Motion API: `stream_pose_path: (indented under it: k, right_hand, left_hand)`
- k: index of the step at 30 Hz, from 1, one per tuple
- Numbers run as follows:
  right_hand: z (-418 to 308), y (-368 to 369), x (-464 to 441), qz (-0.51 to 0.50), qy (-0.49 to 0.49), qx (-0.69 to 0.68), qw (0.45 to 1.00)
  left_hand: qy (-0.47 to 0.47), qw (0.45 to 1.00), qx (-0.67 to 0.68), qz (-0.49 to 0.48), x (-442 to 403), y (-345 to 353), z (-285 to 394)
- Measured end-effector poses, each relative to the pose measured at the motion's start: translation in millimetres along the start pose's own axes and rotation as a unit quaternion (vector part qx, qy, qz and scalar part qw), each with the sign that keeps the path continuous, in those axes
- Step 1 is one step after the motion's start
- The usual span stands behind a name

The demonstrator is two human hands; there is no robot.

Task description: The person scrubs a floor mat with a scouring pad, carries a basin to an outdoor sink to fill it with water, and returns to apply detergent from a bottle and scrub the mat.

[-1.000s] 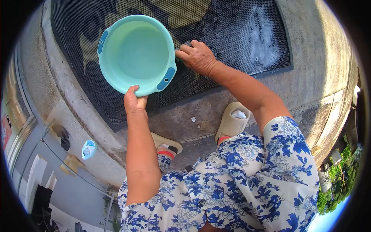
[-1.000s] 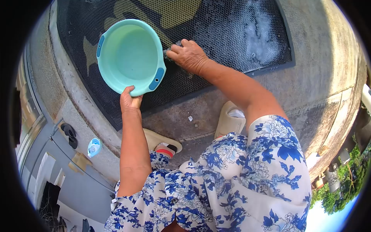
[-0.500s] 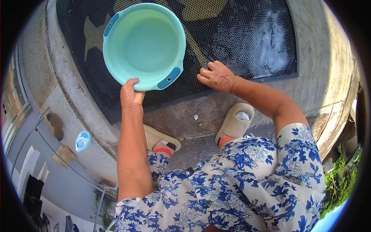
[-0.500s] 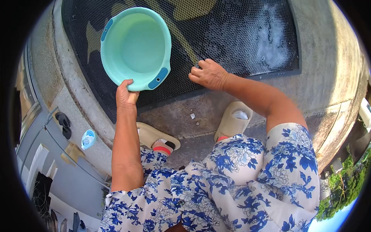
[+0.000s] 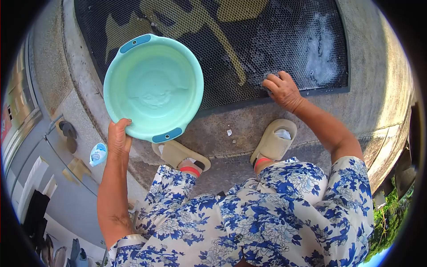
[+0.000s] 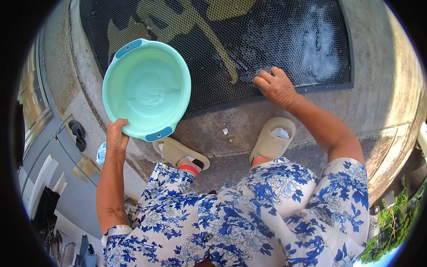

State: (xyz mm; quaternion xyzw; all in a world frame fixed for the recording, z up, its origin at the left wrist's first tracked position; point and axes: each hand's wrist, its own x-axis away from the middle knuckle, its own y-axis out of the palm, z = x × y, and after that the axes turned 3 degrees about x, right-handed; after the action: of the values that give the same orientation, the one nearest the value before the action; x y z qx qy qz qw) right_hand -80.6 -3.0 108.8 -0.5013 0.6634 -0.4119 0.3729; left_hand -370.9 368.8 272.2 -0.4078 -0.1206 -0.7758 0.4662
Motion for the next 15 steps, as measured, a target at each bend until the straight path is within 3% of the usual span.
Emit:
stream_pose_path:
  k: [2, 5, 9, 15]
  right_hand:
    - [-24.1, 27.8, -27.1, 0.019, -0.02, -0.04, 0.999]
    - [-63.0, 46.8, -74.6, -0.009, -0.168, -0.085, 0.982]
    - [-71.8, 45.2, -68.5, -0.022, -0.153, -0.042, 0.987]
    - [-27.7, 22.2, -23.5, -0.051, -0.118, -0.007, 0.992]
  left_hand:
    - [0.009, 1.0, -0.013, 0.025, 11.1, -1.5, -3.5]
    - [0.025, 0.997, -0.046, 0.062, 32.4, 9.0, -7.0]
    - [0.043, 0.992, -0.085, 0.079, 53.5, 25.1, -6.9]
    - [0.076, 0.985, -0.141, 0.071, 59.5, 37.7, -10.3]
